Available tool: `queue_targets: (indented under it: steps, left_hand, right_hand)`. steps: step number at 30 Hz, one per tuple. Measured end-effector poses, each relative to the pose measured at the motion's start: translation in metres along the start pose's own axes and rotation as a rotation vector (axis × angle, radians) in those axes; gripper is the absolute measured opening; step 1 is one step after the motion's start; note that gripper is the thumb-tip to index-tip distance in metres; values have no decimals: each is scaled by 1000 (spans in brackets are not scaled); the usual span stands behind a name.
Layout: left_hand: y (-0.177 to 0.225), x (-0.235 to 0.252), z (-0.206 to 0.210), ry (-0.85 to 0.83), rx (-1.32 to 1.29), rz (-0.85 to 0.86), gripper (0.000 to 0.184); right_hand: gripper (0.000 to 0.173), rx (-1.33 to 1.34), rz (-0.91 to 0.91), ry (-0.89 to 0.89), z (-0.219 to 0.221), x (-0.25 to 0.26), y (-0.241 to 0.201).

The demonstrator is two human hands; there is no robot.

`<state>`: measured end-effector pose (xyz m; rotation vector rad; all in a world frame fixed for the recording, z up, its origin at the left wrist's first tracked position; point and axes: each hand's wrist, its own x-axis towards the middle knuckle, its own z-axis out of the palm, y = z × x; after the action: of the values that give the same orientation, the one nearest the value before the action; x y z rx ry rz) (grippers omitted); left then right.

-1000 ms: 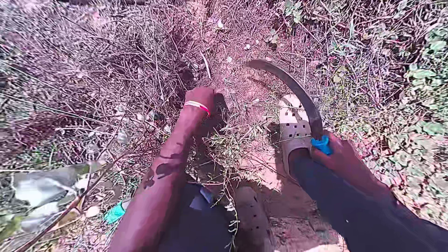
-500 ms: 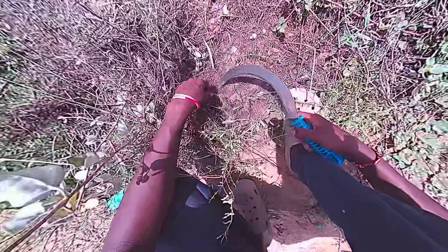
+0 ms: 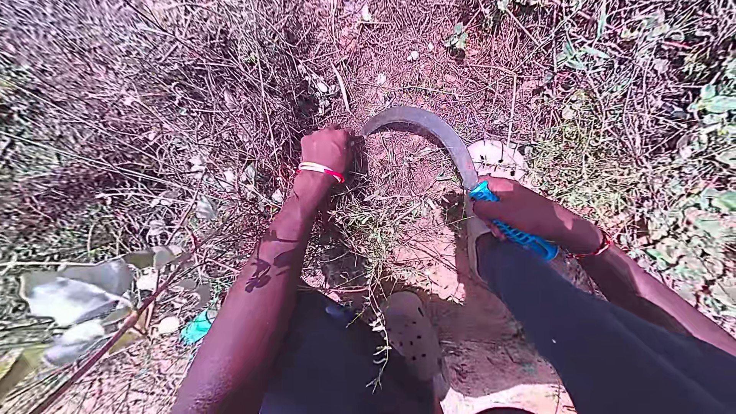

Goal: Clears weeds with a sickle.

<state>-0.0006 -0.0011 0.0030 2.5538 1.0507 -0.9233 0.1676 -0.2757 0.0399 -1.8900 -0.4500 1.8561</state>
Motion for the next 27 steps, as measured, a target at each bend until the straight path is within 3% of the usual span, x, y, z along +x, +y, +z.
queue_targets:
  steps: [15,21,27]
  left_hand:
    - [5,-3,3,-24,30,4,29]
    - [2,-7,-2,-52,0,-25,30]
    - [6,-11,-16,-86,-16,-64,29]
  right_hand:
    - [14,-343,-113,111,1,-30,6]
    - [33,-356,-53,168,-20,-87,24]
    - [31,-285,-194,333,-3,-72,29]
